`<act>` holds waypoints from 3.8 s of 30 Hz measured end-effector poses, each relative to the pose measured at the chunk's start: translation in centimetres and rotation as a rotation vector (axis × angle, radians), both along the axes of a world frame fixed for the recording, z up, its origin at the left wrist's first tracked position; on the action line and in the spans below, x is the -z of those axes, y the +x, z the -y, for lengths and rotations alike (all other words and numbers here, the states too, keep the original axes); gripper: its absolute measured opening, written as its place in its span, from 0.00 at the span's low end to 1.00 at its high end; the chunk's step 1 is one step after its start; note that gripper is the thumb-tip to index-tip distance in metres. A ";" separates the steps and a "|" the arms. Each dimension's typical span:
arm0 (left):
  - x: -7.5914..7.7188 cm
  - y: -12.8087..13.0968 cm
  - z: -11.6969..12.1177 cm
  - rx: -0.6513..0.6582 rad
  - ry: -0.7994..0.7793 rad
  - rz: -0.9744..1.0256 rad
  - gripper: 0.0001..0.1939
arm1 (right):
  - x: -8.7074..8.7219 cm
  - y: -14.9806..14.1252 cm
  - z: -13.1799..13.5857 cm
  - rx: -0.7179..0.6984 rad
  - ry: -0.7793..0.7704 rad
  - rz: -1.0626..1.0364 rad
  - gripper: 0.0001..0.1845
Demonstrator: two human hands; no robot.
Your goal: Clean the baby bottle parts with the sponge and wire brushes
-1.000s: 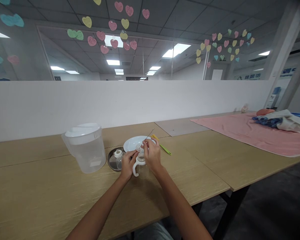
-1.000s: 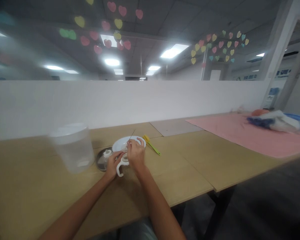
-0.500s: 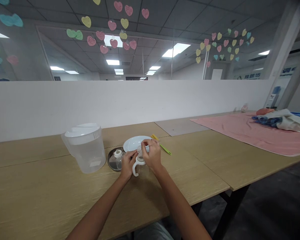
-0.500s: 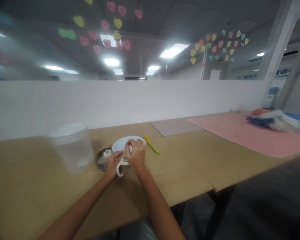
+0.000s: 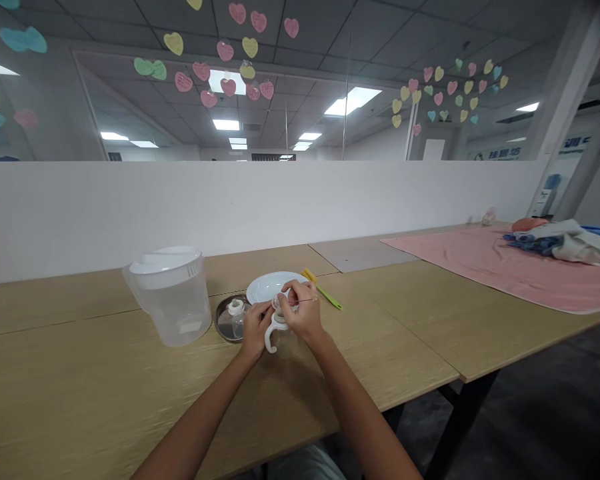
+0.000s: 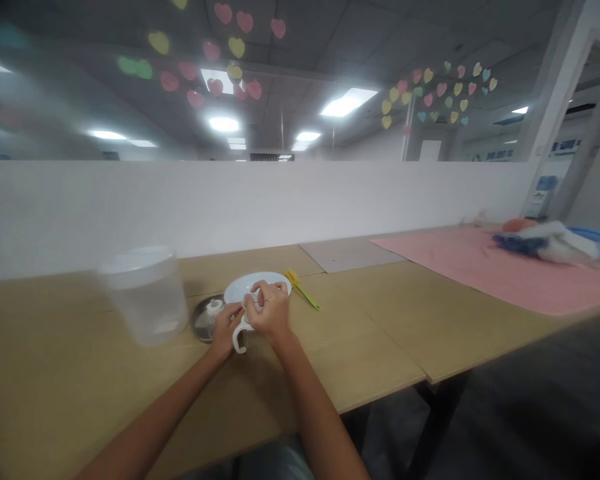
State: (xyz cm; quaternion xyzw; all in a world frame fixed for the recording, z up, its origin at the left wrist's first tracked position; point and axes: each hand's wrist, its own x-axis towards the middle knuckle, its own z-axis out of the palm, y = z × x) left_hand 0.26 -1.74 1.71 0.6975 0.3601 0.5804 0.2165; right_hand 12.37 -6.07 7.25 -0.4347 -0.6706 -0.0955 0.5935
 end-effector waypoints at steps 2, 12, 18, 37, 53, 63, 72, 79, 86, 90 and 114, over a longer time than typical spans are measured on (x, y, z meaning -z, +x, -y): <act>0.0 0.0 -0.1 -0.003 0.003 -0.002 0.12 | 0.0 -0.2 -0.1 -0.027 -0.027 -0.050 0.05; 0.1 0.0 -0.1 0.003 -0.002 -0.025 0.14 | -0.1 0.0 -1.2 -0.224 -0.129 -0.288 0.06; 0.2 0.0 -0.1 -0.015 0.016 -0.029 0.14 | -0.1 0.1 -0.7 -0.194 -0.078 -0.105 0.11; 0.1 0.0 -0.3 -0.013 0.016 -0.010 0.13 | -0.1 0.0 -0.4 -0.285 -0.025 -0.137 0.09; 0.4 0.0 -0.5 -0.006 0.026 0.018 0.13 | 0.3 0.1 -1.1 -0.130 -0.068 -0.199 0.09; 0.0 0.1 -0.2 0.011 0.019 0.020 0.13 | 0.7 0.1 -1.3 -0.060 -0.084 -0.261 0.10; 0.1 0.0 -0.1 -0.014 0.007 -0.008 0.14 | 0.4 0.8 -1.6 -0.004 -0.008 -0.614 0.10; 0.0 0.0 -0.2 -0.017 0.010 -0.006 0.15 | 2.7 2.8 -4.1 0.267 -0.122 -0.476 0.08; 0.1 0.0 -0.1 -0.016 0.005 0.005 0.15 | 3.7 3.0 -5.2 0.254 -0.187 -0.521 0.16; 0.2 0.0 -0.4 -0.007 -0.028 0.032 0.14 | 3.0 2.8 -4.6 0.230 -0.069 -0.521 0.20; -1.6 -0.3 0.4 0.001 -0.148 0.141 0.16 | 2.0 1.2 -3.5 -0.517 -0.350 -0.191 0.14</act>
